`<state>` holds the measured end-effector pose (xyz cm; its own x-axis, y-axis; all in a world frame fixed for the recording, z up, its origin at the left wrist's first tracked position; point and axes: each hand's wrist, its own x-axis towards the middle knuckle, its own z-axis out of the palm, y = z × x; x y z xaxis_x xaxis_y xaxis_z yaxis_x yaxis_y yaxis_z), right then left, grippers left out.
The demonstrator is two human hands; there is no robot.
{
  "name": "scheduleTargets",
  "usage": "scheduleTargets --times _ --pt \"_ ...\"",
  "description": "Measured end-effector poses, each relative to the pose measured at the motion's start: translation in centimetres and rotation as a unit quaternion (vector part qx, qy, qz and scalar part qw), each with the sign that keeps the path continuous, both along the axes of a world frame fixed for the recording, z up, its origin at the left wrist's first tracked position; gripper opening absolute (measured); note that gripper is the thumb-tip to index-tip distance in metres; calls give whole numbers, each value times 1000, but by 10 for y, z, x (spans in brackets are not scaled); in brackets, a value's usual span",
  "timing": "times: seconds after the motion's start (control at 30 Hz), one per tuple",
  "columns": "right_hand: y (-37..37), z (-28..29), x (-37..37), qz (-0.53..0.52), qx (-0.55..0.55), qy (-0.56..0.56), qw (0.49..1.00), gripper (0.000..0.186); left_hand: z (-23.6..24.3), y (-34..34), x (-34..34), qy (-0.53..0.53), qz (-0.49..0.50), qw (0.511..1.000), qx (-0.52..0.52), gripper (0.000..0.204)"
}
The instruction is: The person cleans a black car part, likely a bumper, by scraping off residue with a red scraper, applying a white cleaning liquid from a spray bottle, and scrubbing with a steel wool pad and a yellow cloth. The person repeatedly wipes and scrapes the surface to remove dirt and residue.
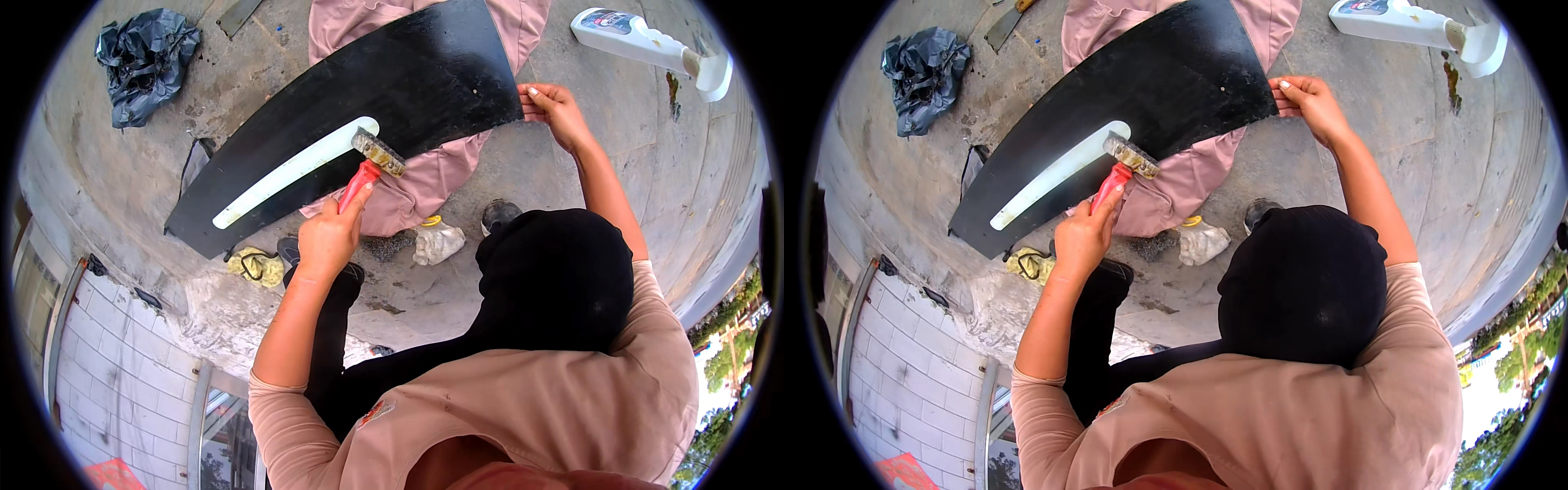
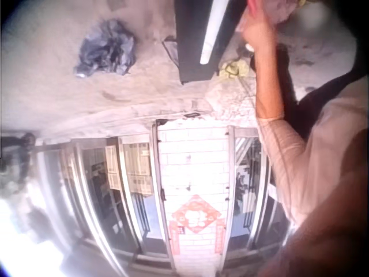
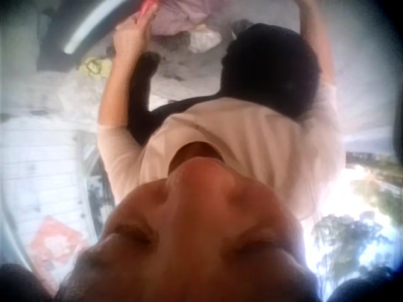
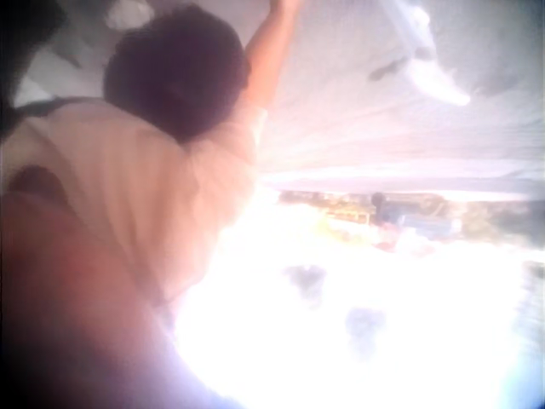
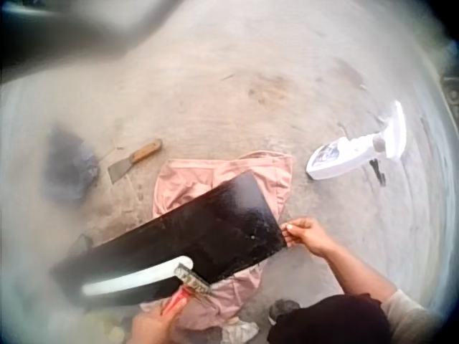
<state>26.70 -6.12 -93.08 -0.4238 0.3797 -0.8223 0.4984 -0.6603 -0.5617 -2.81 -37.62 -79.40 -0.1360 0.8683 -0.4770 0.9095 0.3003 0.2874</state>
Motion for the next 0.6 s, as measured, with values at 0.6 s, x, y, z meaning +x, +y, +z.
scheduleTargets --times 0.6 --pt "-6 13 -9 -27 -8 10 1000 45 -35 82 78 3 4 999 42 44"
